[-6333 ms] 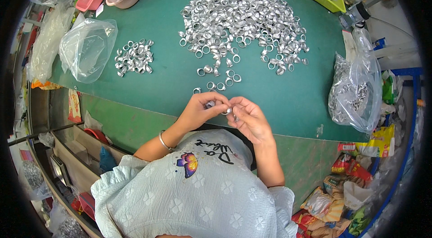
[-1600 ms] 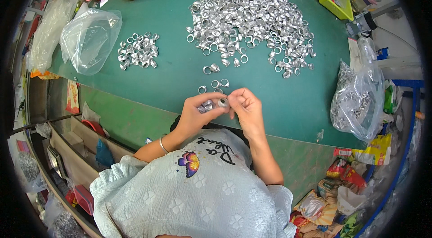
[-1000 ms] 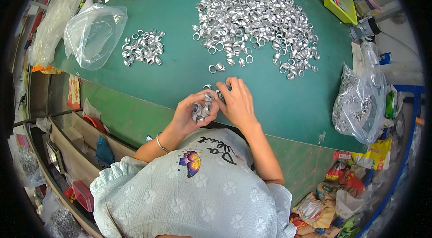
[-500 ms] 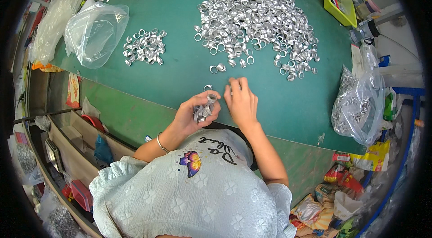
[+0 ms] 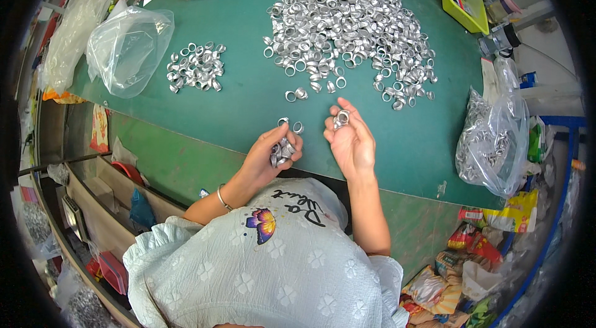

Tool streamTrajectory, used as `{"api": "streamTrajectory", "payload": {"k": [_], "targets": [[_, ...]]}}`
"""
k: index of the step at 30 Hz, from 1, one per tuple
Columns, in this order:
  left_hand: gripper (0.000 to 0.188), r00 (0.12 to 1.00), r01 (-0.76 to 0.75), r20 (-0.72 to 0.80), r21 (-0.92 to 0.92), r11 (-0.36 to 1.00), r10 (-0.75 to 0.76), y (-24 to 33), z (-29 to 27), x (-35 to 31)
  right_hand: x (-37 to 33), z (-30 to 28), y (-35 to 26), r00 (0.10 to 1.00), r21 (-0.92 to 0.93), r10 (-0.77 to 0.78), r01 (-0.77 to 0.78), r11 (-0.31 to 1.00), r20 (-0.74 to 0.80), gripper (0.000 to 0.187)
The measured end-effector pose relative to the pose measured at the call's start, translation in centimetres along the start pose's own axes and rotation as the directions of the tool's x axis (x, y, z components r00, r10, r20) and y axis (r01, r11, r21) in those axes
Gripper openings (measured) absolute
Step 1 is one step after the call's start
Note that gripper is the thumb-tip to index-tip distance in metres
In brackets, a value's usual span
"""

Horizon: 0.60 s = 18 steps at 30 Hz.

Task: The person assembles small silver metal rings and cylindrical components by hand on a green table. They repeatedly pick up a ring and a cylinder, fit them together, and place the assembled unit into a pile. Later, they gather the assembled parts into a pink basket and pour them into a large white sack.

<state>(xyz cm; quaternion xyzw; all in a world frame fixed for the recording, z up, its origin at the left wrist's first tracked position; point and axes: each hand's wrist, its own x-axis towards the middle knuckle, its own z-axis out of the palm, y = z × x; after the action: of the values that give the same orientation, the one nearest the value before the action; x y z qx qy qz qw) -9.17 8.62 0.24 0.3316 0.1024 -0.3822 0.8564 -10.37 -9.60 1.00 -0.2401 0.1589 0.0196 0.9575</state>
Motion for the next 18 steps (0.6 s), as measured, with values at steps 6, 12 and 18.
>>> {"api": "streamTrajectory", "payload": {"k": [6,12,18], "targets": [[0.023,0.995,-0.077,-0.043,0.226,0.971,0.089,0.2,1.5,-0.5,-1.4,0.4,1.2,0.995,-0.231,-0.02,0.043,0.972,0.099,0.022],[0.03,0.88,-0.386,0.142,0.771,0.507,0.454,0.1,2.7,-0.6,-2.4,0.9,2.4,0.995,-0.529,-0.036,0.078,0.845,0.09,0.017],[0.021,0.861,-0.413,0.168,0.781,0.468,0.48,-0.3,2.3,-0.3,-2.6,1.1,2.6,0.988,-0.627,-0.073,0.142,0.766,0.134,0.015]]}}
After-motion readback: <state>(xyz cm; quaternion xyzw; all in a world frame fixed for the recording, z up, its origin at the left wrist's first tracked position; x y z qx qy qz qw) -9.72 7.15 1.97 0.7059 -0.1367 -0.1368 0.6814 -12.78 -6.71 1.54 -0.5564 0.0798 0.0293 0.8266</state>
